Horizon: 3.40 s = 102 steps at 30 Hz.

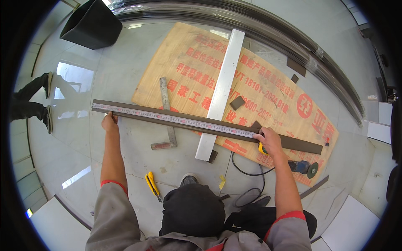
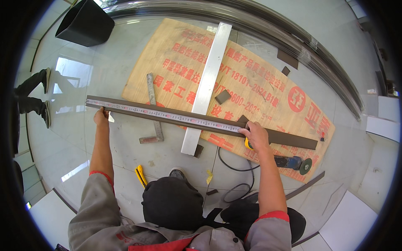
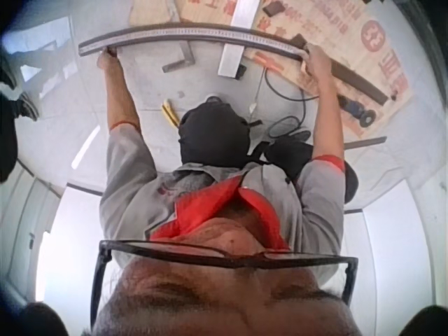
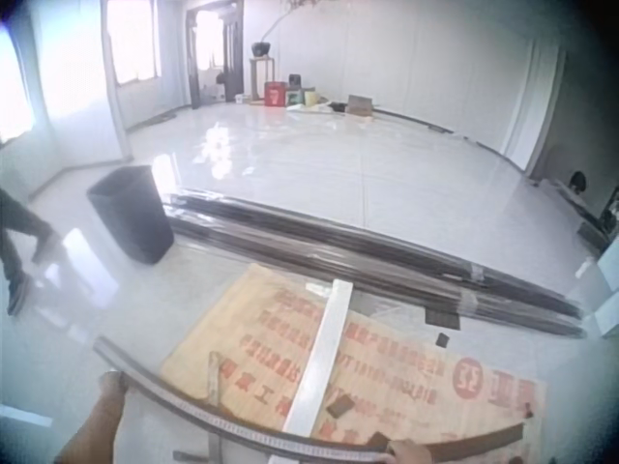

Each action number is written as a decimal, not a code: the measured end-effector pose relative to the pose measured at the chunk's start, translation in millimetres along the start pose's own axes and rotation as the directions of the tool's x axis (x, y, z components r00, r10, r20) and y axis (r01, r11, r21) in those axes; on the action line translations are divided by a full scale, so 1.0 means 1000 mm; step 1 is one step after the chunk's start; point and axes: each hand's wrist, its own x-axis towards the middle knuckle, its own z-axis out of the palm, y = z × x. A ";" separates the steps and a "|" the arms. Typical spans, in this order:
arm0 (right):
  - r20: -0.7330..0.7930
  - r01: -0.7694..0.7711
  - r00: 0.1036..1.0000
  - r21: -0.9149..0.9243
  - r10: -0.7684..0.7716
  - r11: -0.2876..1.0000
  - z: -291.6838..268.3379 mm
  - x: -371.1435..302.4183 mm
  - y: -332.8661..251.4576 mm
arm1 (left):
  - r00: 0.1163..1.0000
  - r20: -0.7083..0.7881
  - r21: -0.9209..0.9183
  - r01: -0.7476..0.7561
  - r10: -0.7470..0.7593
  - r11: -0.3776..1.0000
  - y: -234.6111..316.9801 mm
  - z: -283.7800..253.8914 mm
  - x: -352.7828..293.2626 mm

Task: The person measures a long metal strip with a tape measure, marks it, and cuts it with an angle grinder. They then fit the cut piece into a corner gap between wall panels and re-measure the area.

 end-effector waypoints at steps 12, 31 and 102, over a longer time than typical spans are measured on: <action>0.062 -0.013 0.998 -0.056 0.016 0.998 -0.001 0.002 -0.023 | 0.983 -0.156 0.100 -0.086 0.101 0.991 0.060 -0.069 0.131; 0.087 -0.038 0.995 -0.077 0.045 0.996 0.022 0.015 -0.071 | 0.838 0.077 0.679 -0.441 0.540 0.587 0.070 -0.082 0.133; 0.386 0.543 0.347 0.660 -0.855 0.518 -0.099 -0.250 -0.243 | -0.541 0.838 -0.484 -0.798 0.071 -0.359 -0.164 0.092 -0.412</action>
